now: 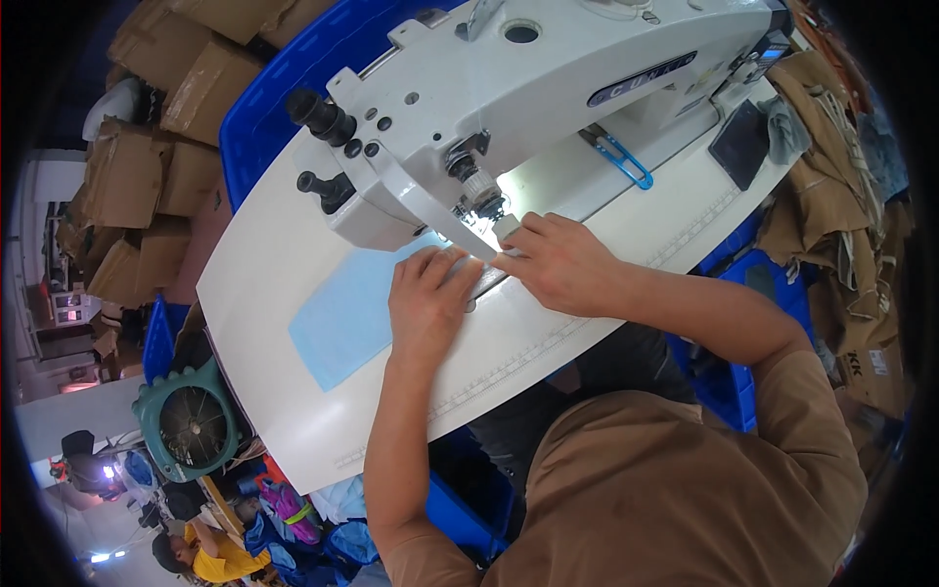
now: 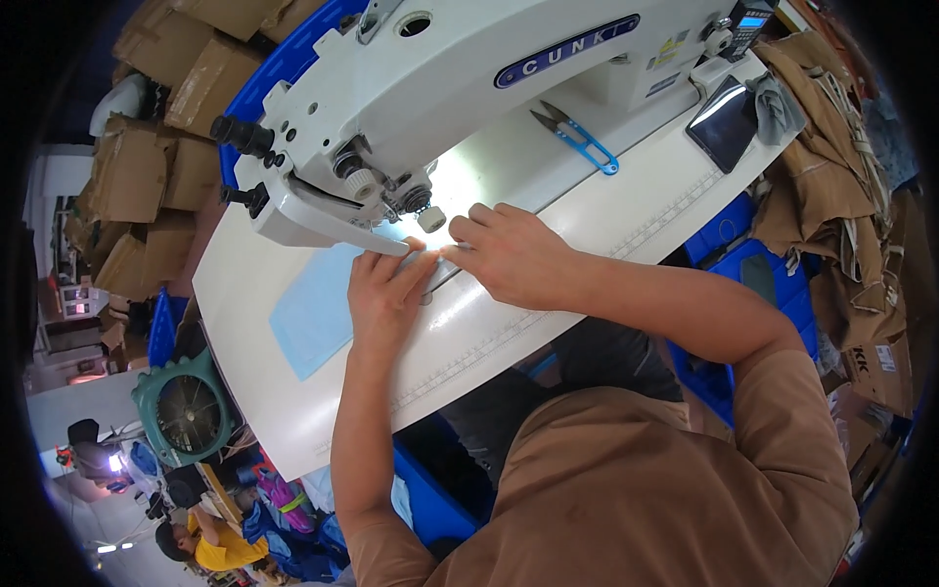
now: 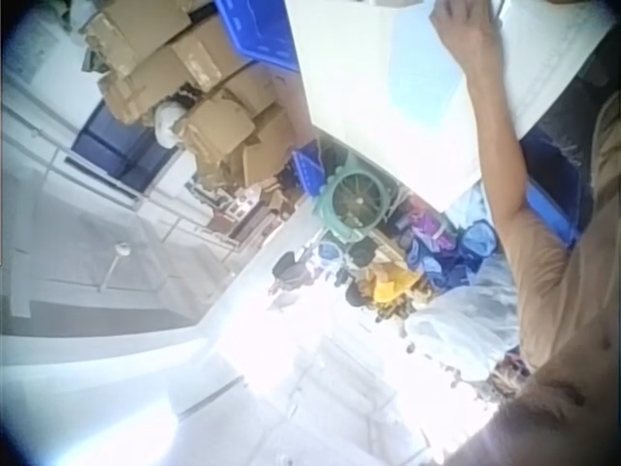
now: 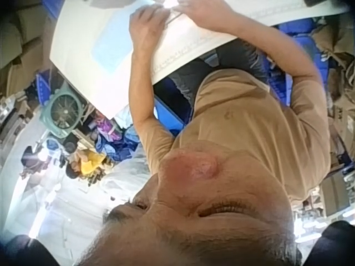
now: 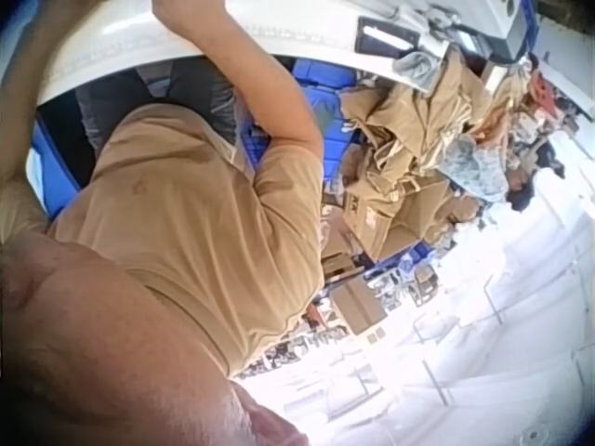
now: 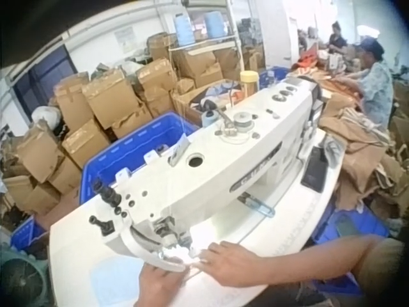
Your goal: The recorder uses an industrial sewing machine to sew pieces of blue fabric together.
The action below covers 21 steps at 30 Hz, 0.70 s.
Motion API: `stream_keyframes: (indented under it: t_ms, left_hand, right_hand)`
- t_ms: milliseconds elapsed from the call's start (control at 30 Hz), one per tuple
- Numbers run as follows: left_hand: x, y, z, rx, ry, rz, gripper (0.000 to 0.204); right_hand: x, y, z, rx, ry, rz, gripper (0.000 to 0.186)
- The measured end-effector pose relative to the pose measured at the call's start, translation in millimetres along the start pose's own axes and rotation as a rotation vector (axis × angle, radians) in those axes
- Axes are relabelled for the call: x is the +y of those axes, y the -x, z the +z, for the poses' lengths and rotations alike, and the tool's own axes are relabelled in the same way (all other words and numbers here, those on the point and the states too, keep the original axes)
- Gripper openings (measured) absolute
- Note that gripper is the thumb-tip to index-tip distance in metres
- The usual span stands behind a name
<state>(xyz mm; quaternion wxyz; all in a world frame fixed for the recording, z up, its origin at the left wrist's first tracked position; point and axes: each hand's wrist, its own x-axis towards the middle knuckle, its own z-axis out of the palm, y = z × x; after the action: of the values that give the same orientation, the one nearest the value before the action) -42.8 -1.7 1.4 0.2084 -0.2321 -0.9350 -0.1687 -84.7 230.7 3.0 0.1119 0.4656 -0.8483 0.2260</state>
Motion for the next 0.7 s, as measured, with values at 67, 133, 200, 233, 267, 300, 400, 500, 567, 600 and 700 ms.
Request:
stream_keyframes:
  t_ms: [67, 133, 200, 233, 267, 300, 400, 500, 567, 600, 700]
  left_hand:
    - [-7, 3, 3, -0.012, -0.022, -0.002, 0.027]
    - [-9, 1, 3, 0.005, -0.009, -0.004, 0.026]
    - [-12, 0, 2, 0.025, 0.001, -0.007, 0.025]
    - [-13, -1, 2, 0.026, 0.007, -0.007, 0.024]
    - [-14, -2, 3, 0.027, 0.013, -0.008, 0.023]
    - [-14, -3, 2, 0.033, 0.013, -0.009, 0.023]
    - [-16, -7, -1, 0.034, 0.0, -0.023, 0.019]
    - [-22, -9, 0, 0.03, 0.005, -0.013, 0.019]
    - [-25, -8, 1, 0.02, 0.017, -0.043, 0.02]
    - [-28, -8, 2, 0.019, 0.016, -0.044, 0.02]
    - [-32, -8, 3, 0.005, 0.024, -0.058, 0.018]
  right_hand:
    - [0, -4, 1, -0.003, 0.0, -0.004, 0.032]
    - [2, -6, 3, -0.006, 0.006, -0.007, 0.032]
    - [4, -8, 5, 0.024, 0.004, -0.019, 0.031]
    - [5, -10, 5, 0.021, 0.013, -0.023, 0.031]
    - [5, -12, 4, -0.005, 0.016, -0.013, 0.03]
    - [4, -13, 4, -0.031, 0.015, -0.002, 0.029]
    - [5, -18, -1, -0.106, 0.062, 0.014, 0.027]
    - [9, -20, 4, -0.052, 0.068, -0.001, 0.026]
    - [8, -22, 5, -0.043, 0.088, 0.0, 0.025]
    - [9, -23, 5, -0.032, 0.109, 0.002, 0.024]
    - [12, -24, 8, 0.002, 0.131, -0.017, 0.019]
